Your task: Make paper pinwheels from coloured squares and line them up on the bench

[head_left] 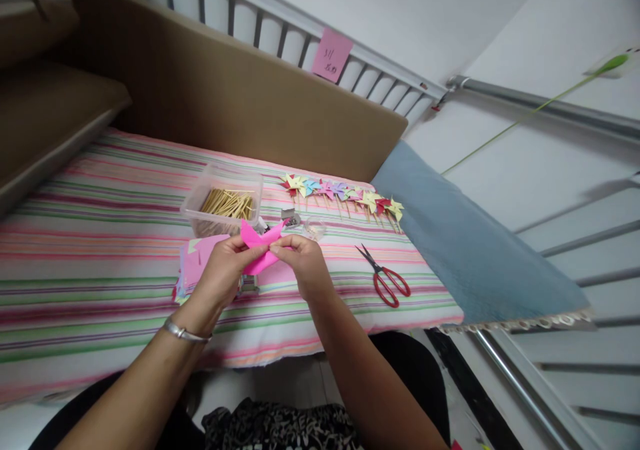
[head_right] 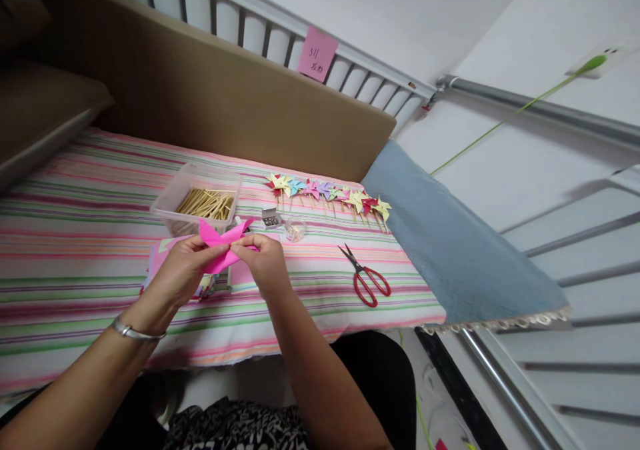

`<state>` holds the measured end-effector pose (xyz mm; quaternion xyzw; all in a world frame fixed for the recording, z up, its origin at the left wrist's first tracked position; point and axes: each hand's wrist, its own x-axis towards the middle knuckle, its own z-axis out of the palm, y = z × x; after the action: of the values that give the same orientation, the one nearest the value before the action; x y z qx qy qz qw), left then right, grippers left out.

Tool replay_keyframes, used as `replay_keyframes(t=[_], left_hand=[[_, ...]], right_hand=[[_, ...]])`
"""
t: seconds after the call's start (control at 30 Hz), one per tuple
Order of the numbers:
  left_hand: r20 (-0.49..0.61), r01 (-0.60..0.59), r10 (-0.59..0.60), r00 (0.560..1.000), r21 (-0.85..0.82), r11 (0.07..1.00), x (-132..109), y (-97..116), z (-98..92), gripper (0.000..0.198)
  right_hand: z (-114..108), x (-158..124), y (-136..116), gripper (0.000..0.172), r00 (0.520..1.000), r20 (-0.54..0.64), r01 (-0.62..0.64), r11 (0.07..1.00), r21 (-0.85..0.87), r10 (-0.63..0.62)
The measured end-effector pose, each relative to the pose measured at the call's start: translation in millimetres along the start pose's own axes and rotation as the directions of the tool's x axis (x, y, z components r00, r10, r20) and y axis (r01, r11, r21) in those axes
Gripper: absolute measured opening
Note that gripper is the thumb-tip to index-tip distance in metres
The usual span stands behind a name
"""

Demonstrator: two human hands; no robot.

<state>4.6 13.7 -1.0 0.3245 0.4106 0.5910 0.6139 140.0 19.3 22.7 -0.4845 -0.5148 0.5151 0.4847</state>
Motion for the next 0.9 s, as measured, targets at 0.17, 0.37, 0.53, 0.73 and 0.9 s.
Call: replay_keyframes(t=[0.17,0.37,0.53,0.73,0.9], left_hand=[[0.016,0.017,-0.017,1.0,0.002,1.0,0.1,1.4,0.6,0.019],[0.035,0.028,-0.029,0.999,0.028,0.999,-0.4,1.2,0.9,0.022],[0.029,0.013,-0.014,0.999,0.047,0.999,0.1,-1.5,1.4,0.02],[0.019,-0.002,0.001,1.0,0.061,0.998,1.5,-3.9,-0.7,0.022],[0.024,-0.013,0.011,1.0,0.062,0.998,1.7,-4.3,-2.7,0.016]], right_hand=[[0.2,0.9,1.5,0.008,1.0,-0.009,0.007,0.999,0.031,-0.007],[0.0,-0.7,-1.1,0.007,0.999,-0.033,0.013,1.0,0.027,-0.012],[-0.2,-1.8,-2.1,0.008,0.999,-0.037,-0.002,1.0,0.026,0.003],[1.3,-0.8,-1.8,0.008,0.999,-0.04,-0.002,1.0,0.025,0.003],[2.2,-0.5,-0.8,0.007,1.0,-0.021,0.012,0.999,0.033,-0.011]])
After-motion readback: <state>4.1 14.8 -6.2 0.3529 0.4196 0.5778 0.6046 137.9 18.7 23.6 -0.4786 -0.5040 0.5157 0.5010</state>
